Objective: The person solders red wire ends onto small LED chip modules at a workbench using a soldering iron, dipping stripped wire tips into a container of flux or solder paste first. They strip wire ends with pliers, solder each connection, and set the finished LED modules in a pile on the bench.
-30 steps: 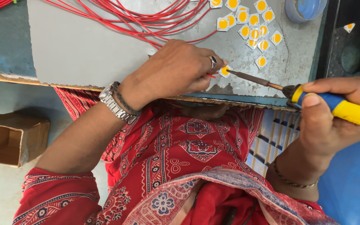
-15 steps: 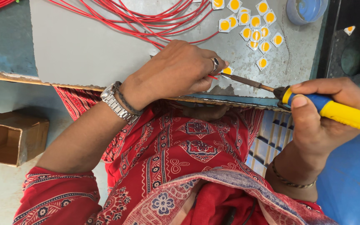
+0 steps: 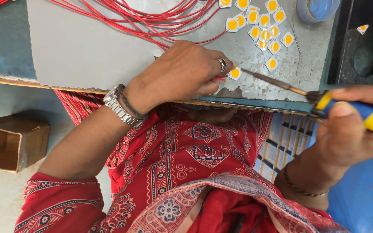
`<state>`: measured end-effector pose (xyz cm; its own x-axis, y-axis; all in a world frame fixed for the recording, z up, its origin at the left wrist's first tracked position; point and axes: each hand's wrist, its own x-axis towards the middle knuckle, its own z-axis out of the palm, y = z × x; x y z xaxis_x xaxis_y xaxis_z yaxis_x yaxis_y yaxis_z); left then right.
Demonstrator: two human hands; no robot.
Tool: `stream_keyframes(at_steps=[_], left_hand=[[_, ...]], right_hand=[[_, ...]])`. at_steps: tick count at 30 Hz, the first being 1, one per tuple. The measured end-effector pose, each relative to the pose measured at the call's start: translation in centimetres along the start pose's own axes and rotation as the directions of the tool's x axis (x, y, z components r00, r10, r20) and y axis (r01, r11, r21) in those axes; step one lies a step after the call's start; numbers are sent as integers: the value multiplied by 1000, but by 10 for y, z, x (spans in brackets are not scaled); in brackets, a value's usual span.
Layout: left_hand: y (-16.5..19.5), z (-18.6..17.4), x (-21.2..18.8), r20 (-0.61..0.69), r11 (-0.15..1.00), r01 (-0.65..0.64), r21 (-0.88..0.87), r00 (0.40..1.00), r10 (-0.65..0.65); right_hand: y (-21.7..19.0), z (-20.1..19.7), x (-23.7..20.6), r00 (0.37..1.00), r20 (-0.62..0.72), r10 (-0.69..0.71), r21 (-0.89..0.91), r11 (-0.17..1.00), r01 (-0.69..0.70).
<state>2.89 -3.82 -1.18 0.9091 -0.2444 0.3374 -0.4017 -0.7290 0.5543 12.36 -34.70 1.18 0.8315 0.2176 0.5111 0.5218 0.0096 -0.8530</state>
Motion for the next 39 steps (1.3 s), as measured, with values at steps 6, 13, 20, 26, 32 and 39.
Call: stream_keyframes(at_steps=[6,13,20,26,32,39], left_hand=[[1,0,-4,-62,999,-5,-42,998,3],[1,-5,-11,-204,887,277,-368,907,-368],[0,-6,-14,-523,999,30,-12,852,-32],[8,-5,-17,-278,986,62,-152,955,-103],[13,-4,-15,-167,970,132,-205,972,-167],[14,-1,-15,-135,973,153,-173,975,-177]], right_hand=[[8,3,0,1000,5,-7,53,999,7],[41,33,-8,973,230,29,-84,996,-9],[42,65,-26,929,367,47,-258,965,53],[34,80,-28,909,415,-27,-228,965,133],[32,84,-25,902,431,15,-230,969,94],[32,89,-26,872,489,-17,-170,979,114]])
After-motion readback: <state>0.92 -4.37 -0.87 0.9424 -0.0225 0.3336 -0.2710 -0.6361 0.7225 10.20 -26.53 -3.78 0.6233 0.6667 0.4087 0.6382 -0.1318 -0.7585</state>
